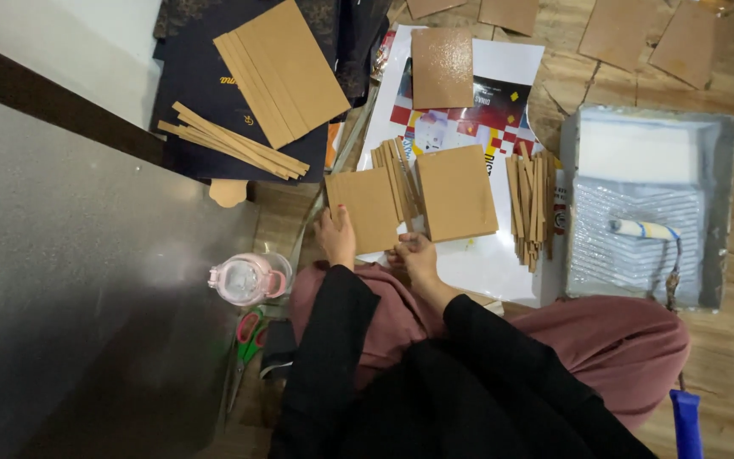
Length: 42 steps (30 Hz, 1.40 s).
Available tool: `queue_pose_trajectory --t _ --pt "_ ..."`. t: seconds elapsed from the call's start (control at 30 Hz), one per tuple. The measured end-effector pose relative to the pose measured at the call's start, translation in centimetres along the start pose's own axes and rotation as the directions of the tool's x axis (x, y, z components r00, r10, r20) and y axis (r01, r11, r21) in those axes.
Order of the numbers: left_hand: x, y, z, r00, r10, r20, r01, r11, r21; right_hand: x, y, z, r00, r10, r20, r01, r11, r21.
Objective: The person is organizing, stacking, and applying a substance to cardboard pieces using a small paint roller on the floor.
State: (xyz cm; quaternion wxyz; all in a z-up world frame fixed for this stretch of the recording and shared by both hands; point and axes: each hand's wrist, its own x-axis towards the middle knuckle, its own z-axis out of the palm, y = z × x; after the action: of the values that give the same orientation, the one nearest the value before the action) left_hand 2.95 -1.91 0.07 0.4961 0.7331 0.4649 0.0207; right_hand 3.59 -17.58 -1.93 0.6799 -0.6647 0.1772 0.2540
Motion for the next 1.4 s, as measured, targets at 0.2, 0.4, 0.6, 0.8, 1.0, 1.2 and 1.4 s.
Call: queue_pose_trajectory --t 0.2,0.4,0.6,0.8,1.0,1.2,1.4 --pt "1.2 -1.4 0.6 0.996 -0.079 0.036 0.079 0.997 0.007 -0.9 0.1 -0.8 0.993 -0.120 0.005 0.119 0.976 -0.183" --pt "1.7 -2.4 1.2 1.000 0.007 0.015 -0.007 1.000 0.004 -2.6 0.1 -4.6 0.995 -0.020 0.096 0.019 1.000 0.016" --pt "1.1 -3.2 1.0 0.987 0.137 -0.084 -0.135 0.990 0.030 -6.0 -8.8 -22.1 0.933 -0.341 0.116 0.340 0.940 0.030" --pt "-4.0 1.4 0.1 0.721 0.622 -0.306 -0.539 0.781 0.316 -13.2 -11.3 -43.3 0.621 -0.731 -0.283 0.040 0.390 -0.920" --pt "-10.5 3.6 2.7 0.539 0.835 -0.109 -0.762 0.538 0.360 -13.1 1.2 -49.4 0.795 -0.388 -0.467 -0.187 0.576 -0.796" --pt "-13.5 2.3 7.2 0.613 0.764 0.204 -0.779 0.627 -0.006 -15.5 -2.8 -45.5 0.862 -0.284 -0.419 -0.294 0.393 -0.871" --pt "-14.1 2.3 6.5 0.688 0.689 0.227 -0.720 0.686 0.100 -20.0 -8.6 -44.6 0.917 -0.255 -0.308 -0.276 0.152 -0.949"
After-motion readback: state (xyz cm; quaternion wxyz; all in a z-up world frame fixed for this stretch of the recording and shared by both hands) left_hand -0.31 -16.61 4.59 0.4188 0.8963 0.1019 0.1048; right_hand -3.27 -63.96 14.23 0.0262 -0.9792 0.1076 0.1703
